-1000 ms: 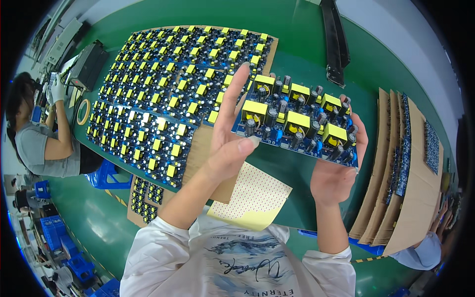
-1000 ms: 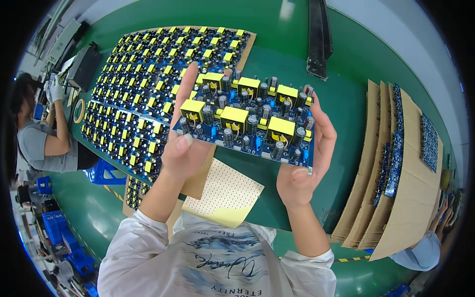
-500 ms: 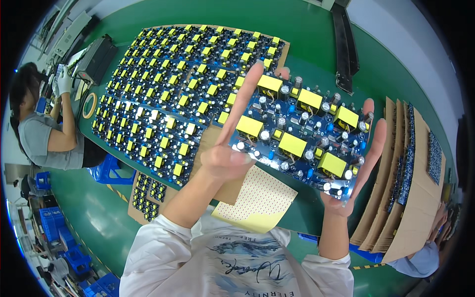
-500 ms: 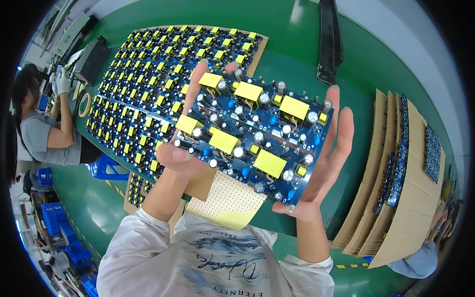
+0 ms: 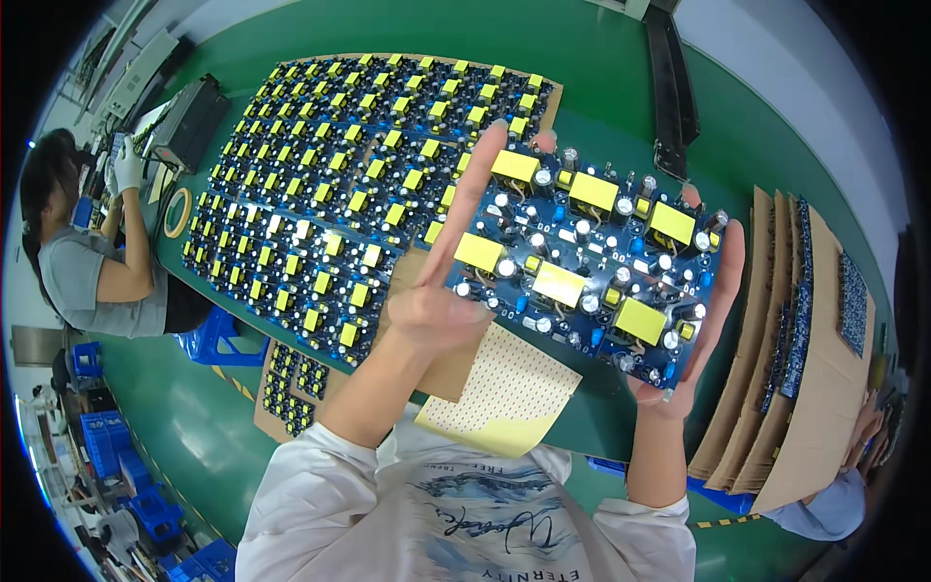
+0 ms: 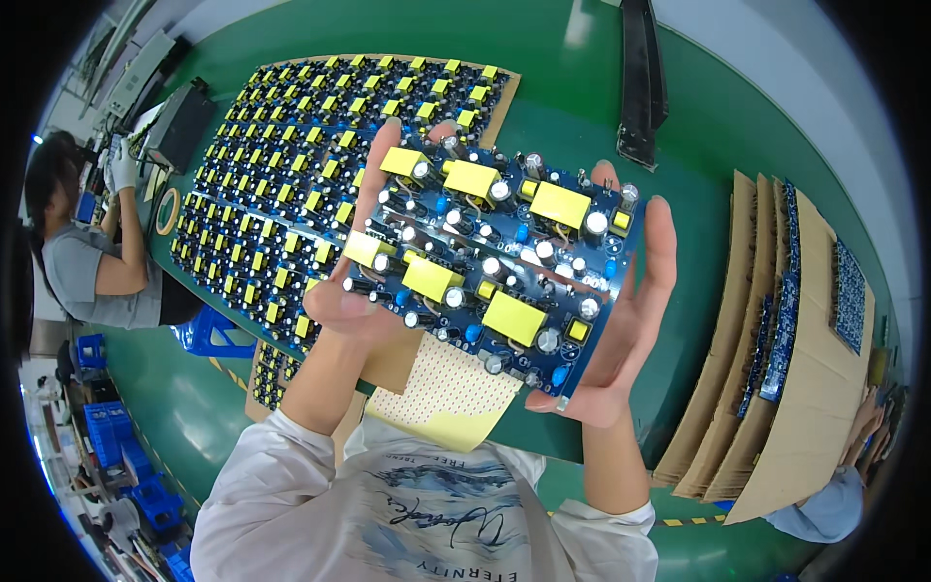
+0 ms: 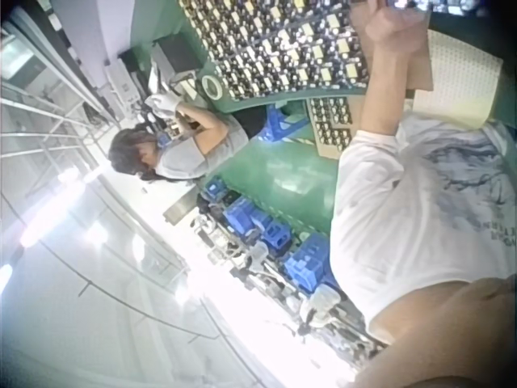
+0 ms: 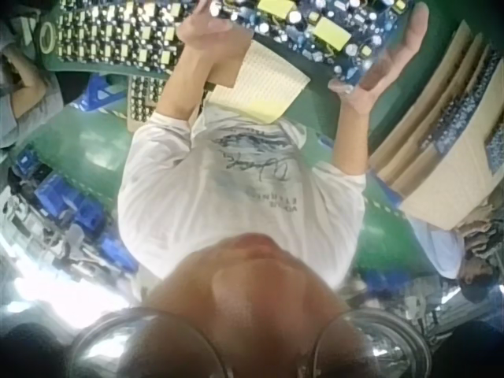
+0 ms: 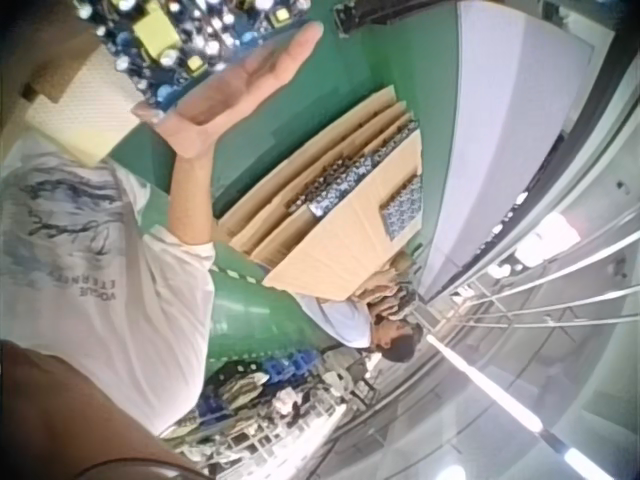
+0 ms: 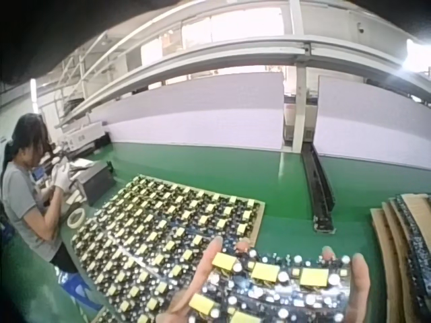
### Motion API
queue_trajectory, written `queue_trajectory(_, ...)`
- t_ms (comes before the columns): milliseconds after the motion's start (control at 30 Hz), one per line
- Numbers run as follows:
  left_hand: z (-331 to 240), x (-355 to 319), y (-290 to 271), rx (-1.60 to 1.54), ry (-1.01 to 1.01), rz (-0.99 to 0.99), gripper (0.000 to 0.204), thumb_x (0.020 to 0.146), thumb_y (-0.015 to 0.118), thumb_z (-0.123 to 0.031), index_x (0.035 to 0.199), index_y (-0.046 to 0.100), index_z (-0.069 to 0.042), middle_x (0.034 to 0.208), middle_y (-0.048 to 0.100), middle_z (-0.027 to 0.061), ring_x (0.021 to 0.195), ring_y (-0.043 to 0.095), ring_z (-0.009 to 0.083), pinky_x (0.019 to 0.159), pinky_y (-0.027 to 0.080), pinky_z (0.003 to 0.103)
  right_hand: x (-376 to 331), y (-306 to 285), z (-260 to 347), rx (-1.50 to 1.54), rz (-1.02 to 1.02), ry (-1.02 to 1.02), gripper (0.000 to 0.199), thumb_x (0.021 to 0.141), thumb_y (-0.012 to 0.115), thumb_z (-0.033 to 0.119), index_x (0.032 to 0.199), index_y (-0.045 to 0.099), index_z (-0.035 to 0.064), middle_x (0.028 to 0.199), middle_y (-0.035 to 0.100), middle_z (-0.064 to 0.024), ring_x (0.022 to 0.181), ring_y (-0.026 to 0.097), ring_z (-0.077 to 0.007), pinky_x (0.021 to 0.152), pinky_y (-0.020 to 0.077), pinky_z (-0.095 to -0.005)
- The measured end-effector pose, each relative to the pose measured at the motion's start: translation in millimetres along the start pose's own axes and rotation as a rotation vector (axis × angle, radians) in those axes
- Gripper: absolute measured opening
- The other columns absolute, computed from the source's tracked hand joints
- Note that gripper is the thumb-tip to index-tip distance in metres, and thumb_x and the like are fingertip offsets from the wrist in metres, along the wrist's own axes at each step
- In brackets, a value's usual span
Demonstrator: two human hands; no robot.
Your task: The person picks up circuit boards from the table, turns them over and rotates them by hand, and places them back onto the work surface.
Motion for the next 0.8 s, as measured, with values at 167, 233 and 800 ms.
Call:
queue_trajectory(167,1,0,0,0.062,0.004,-0.040,0.106,0.049,0.056,-0.012,0.141,0.002,-0.011,0.144,0.014,0.0106,0.132,0.019,0.0274,0.107,0.017,0.038,-1,2,1,0.044,-0.184,0.115,0.117,0.053,0.080,0.042,0.138,0.008,0.0065,0.140,0.018,-0.0199,0.128,0.027,-0.0294,0.103,0.0269,-0.0422)
queue_trajectory(233,0,0,0,0.054,0.013,-0.046,0.107,0.048,0.057,-0.011,0.141,0.003,-0.011,0.144,0.014,0.0107,0.132,0.020,0.0276,0.107,0.017,0.039,0,0,1,0.033,-0.183,0.145,0.116,0.054,0.080,0.042,0.138,0.008,0.0064,0.140,0.017,-0.0192,0.128,0.026,-0.0291,0.103,0.0273,-0.0424)
queue_trajectory(800,0,2,1,0.051,0.027,-0.159,0.120,0.043,0.071,-0.021,0.141,0.002,-0.015,0.144,0.009,0.0156,0.131,0.019,0.0335,0.105,0.021,0.046,2,-9,3,0.554,0.080,0.202,0.120,0.045,0.076,-0.005,0.140,0.004,0.0106,0.145,0.008,-0.0151,0.130,0.022,-0.0304,0.103,0.0276,-0.0438)
Point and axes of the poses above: each hand's wrist, its own x-axis towards the middle knuckle, its own y-axis out of the palm, z = x × y, the point moved 4 cm from there along x, towards the middle knuckle
